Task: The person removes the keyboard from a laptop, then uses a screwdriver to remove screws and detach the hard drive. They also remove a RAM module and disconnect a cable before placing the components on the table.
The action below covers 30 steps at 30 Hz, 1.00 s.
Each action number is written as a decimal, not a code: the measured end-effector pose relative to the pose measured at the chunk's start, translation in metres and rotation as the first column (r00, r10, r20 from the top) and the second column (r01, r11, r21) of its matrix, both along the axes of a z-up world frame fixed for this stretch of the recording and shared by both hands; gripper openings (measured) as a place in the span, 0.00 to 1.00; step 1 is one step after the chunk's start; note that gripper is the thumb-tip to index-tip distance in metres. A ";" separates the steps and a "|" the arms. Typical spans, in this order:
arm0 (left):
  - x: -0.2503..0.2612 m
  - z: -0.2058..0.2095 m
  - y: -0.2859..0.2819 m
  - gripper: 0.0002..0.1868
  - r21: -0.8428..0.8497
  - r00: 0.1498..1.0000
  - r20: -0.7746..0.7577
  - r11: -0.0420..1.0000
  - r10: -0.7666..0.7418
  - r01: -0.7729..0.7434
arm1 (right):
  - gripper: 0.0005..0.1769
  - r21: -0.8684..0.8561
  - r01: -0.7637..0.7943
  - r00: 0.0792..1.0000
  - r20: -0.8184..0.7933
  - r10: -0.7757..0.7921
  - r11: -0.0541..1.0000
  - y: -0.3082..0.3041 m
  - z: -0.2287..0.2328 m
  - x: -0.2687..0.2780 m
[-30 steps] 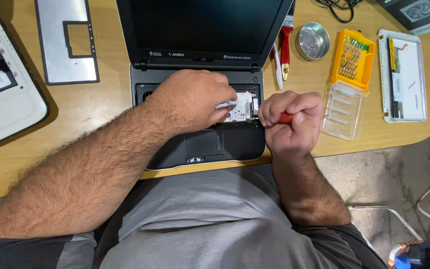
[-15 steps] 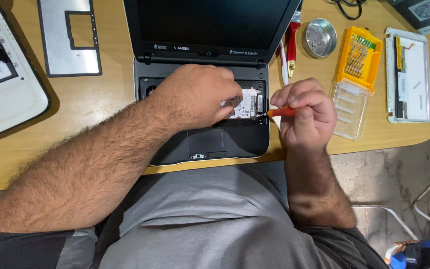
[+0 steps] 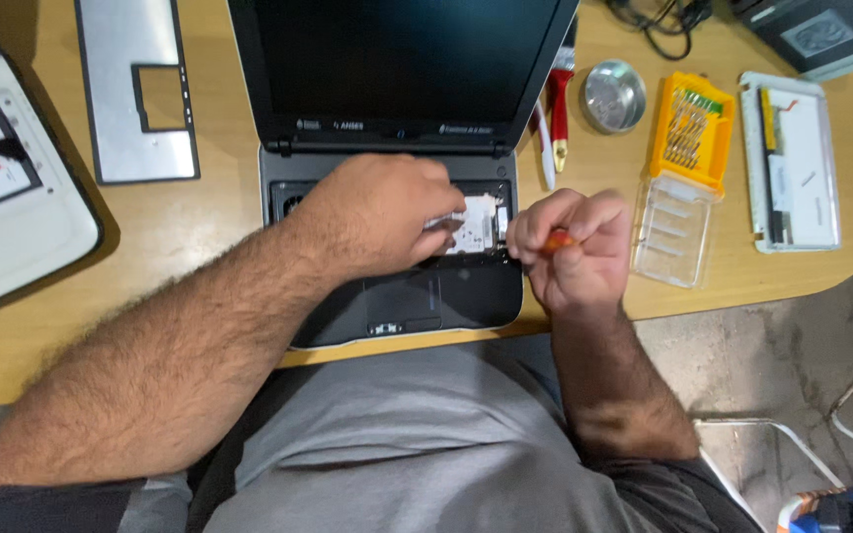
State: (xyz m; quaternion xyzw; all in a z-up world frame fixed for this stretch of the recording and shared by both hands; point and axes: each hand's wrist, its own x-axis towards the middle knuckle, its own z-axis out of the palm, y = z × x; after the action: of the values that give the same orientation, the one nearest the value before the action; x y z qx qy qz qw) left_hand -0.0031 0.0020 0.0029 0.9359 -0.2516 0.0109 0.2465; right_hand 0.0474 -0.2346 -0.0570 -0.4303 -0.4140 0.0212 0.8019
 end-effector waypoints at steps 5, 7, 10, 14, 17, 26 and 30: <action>0.000 0.000 -0.003 0.07 -0.006 1.000 -0.016 1.000 0.020 -0.020 | 0.11 0.000 0.088 0.994 0.065 -0.088 0.996 0.002 0.007 -0.001; -0.001 0.000 -0.002 0.10 0.001 0.999 -0.041 1.000 -0.005 0.005 | 0.11 -0.021 0.031 0.999 -0.037 -0.032 0.999 0.000 0.007 -0.003; -0.001 -0.001 -0.002 0.09 -0.013 0.999 -0.042 1.000 -0.006 0.005 | 0.06 0.024 -0.063 0.991 -0.115 0.065 0.998 -0.004 -0.002 0.001; -0.002 0.005 -0.003 0.09 -0.004 0.998 -0.055 1.000 0.011 -0.011 | 0.05 0.056 -0.100 0.988 -0.116 0.106 0.993 -0.006 -0.010 0.009; -0.002 0.006 -0.004 0.08 0.024 0.996 -0.082 0.999 0.024 -0.022 | 0.14 0.057 -0.027 0.996 -0.087 0.032 0.998 -0.006 -0.006 0.008; 0.000 0.004 -0.003 0.12 0.010 0.997 -0.075 1.000 0.007 -0.006 | 0.08 0.007 -0.011 0.992 -0.124 0.012 1.000 -0.009 -0.009 0.006; -0.001 0.008 -0.004 0.12 0.022 0.995 -0.103 1.000 0.017 -0.015 | 0.21 0.006 -0.071 0.987 -0.143 0.071 0.997 -0.005 -0.012 0.007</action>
State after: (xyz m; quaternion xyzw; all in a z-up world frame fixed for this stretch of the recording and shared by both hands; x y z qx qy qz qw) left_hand -0.0043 -0.0019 0.0104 0.9397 -0.2311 -0.0379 0.2493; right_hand 0.0544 -0.2398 -0.0691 -0.4123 -0.3705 0.0805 0.8284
